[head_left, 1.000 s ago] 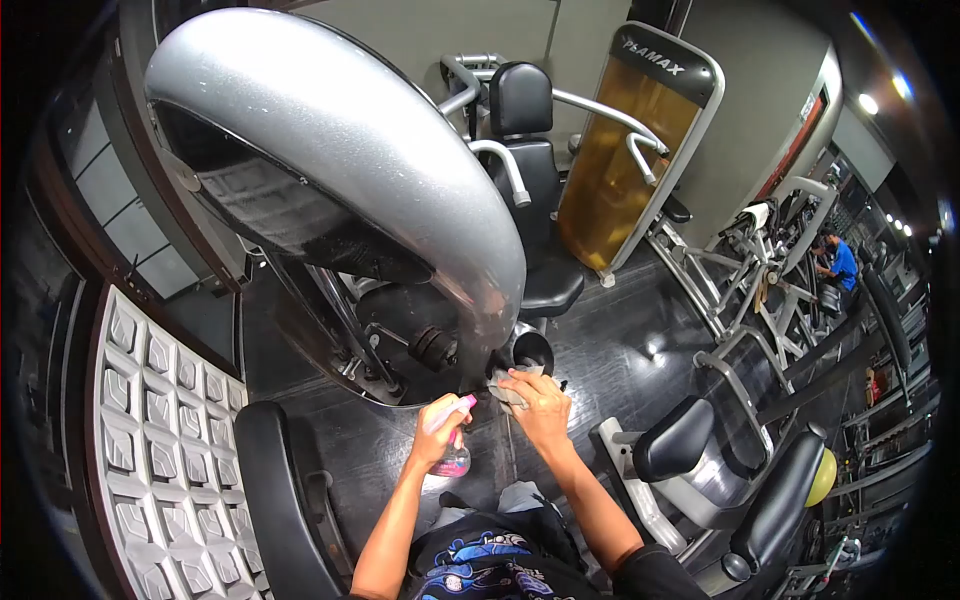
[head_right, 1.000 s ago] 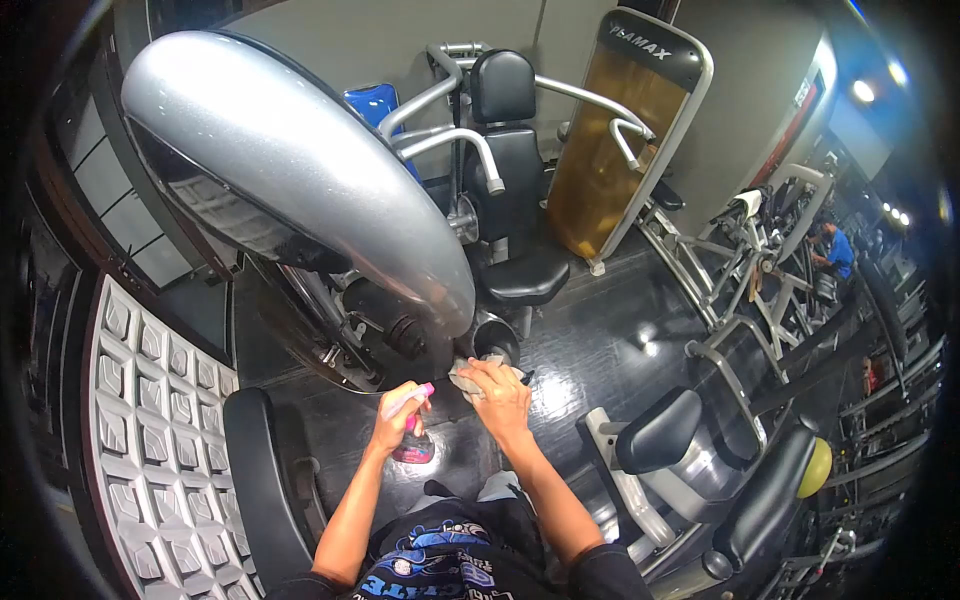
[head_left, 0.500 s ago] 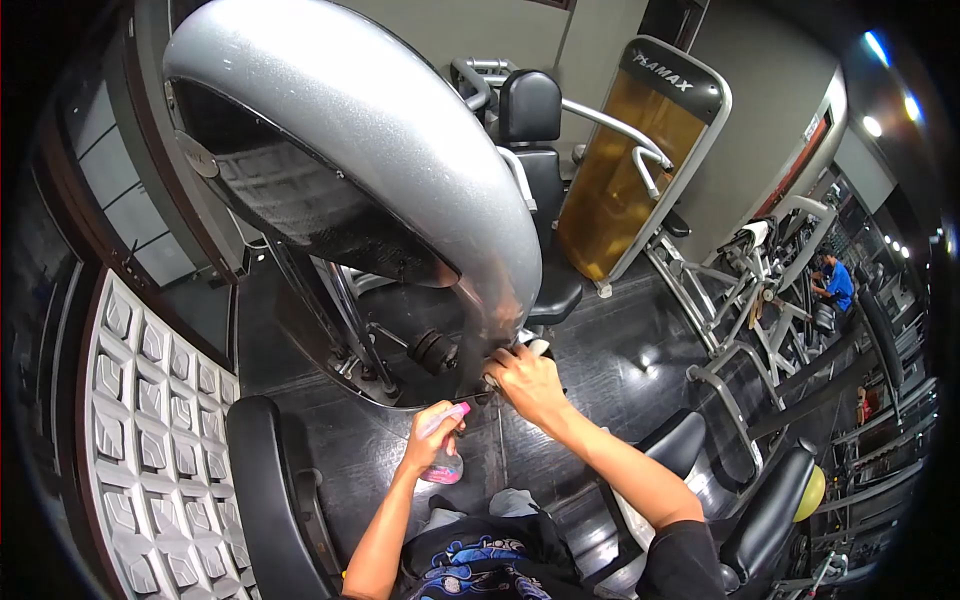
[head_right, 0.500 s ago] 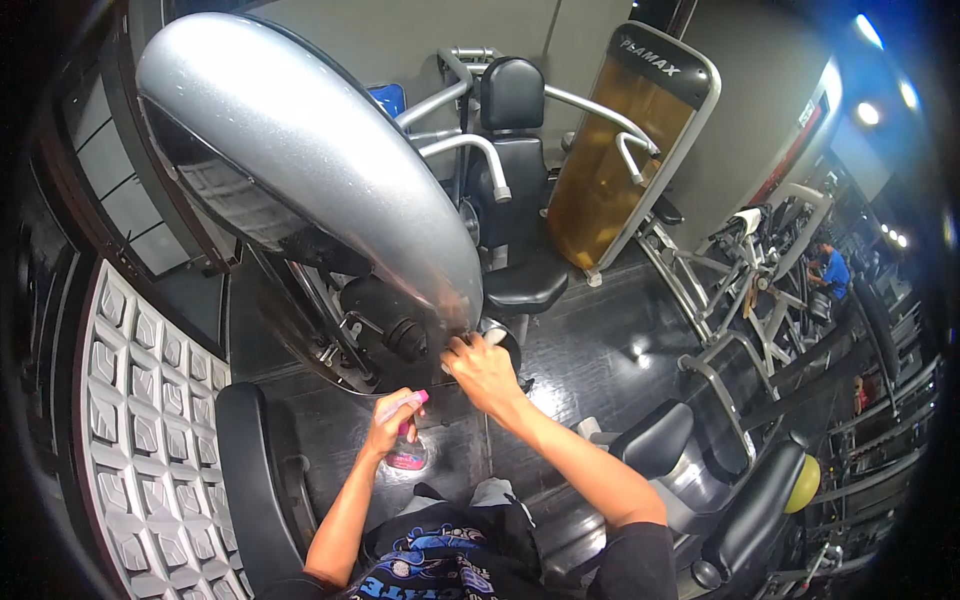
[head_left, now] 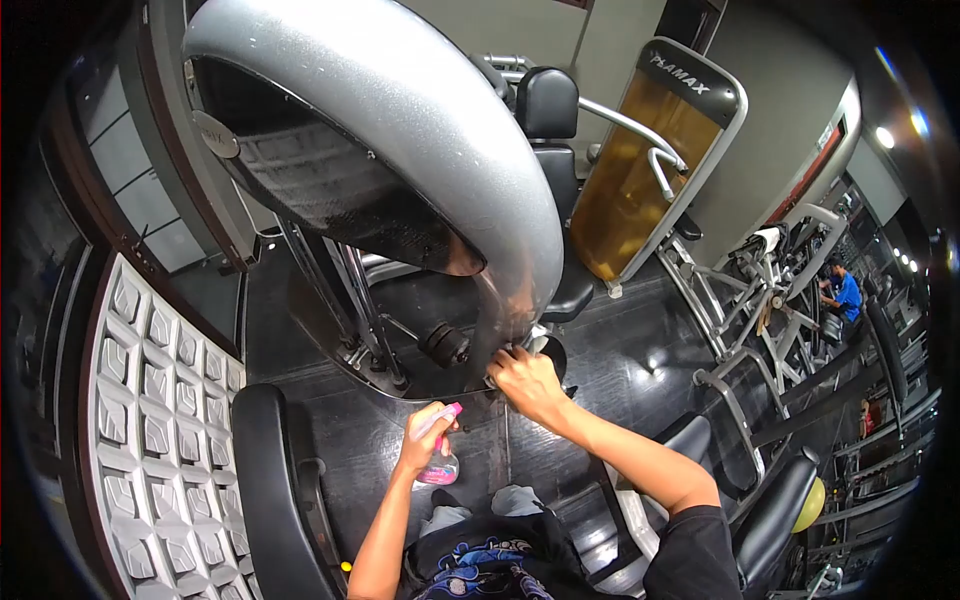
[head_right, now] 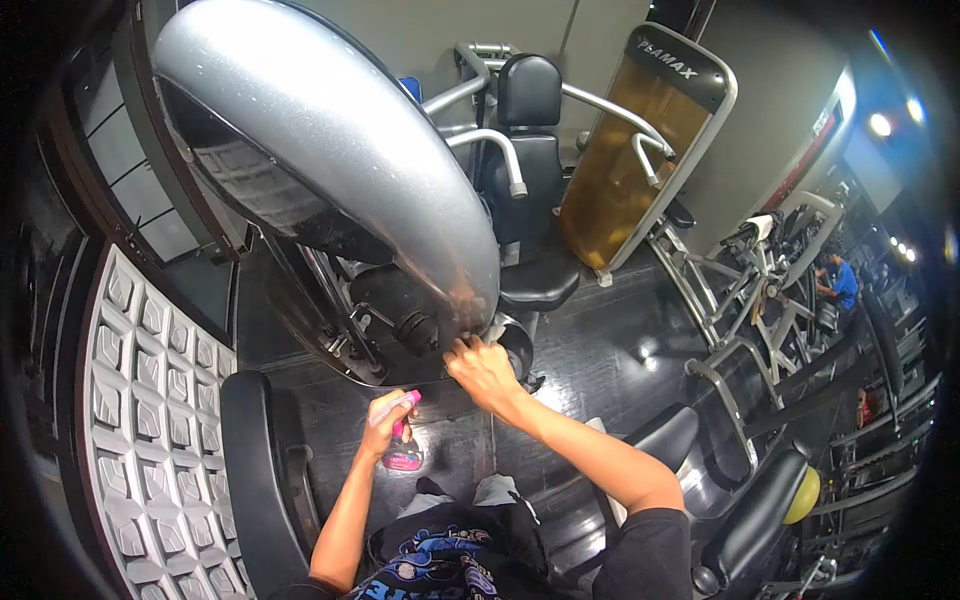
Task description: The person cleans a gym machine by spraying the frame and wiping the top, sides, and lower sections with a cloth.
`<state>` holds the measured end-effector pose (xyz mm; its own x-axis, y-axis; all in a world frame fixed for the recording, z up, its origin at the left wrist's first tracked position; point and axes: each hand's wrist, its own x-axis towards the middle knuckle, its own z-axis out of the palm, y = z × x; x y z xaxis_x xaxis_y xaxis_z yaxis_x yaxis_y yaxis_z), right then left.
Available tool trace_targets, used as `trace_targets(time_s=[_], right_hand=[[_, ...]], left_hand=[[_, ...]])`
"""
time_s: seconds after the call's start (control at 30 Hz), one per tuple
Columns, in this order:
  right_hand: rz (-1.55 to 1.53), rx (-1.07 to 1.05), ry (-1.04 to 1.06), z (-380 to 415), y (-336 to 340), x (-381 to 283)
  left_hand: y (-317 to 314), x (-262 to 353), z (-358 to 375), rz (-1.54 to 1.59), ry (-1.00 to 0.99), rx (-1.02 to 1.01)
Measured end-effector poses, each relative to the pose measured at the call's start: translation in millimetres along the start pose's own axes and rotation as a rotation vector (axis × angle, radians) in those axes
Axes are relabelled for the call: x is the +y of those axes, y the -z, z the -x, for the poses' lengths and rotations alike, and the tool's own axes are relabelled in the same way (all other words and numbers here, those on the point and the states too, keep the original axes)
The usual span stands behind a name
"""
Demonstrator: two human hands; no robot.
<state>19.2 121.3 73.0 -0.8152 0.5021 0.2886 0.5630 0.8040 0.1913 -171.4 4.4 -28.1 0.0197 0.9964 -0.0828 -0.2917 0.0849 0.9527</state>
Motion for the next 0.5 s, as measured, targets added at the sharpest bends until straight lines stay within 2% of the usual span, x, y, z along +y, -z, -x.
trace_targets(time_s=[0.17, 0.23, 0.27, 0.3, 0.4, 0.43, 0.5], right_hand=[[0.128, -0.079, 0.072, 19.8, -45.3, -17.6], [0.189, -0.362, 0.063, 32.4, -67.4, -28.0], [0.143, -0.433, 0.075, 38.7, -70.4, -29.3], [0.141, -0.429, 0.081, 43.7, -69.0, -29.9], [-0.233, -0.302, -0.125, 53.8, -51.4, -28.6], [-0.231, -0.301, -0.119, 54.8, -38.5, -28.8], [-0.655, -0.102, -0.375, 60.7, -22.9, -29.5]], left_hand=[[-10.9, 3.6, 4.3, 0.011, 0.013, 0.018], [-16.4, 7.9, 6.7, 0.059, 0.011, 0.050], [-15.6, 6.5, 7.7, 0.074, 0.009, 0.050], [-14.6, 5.5, 9.0, 0.072, 0.007, 0.057], [-15.3, -0.8, 13.6, 0.098, -0.011, 0.081], [-15.3, -2.4, 13.9, 0.058, -0.019, 0.101], [-18.0, -3.2, 11.8, 0.018, -0.027, 0.128]])
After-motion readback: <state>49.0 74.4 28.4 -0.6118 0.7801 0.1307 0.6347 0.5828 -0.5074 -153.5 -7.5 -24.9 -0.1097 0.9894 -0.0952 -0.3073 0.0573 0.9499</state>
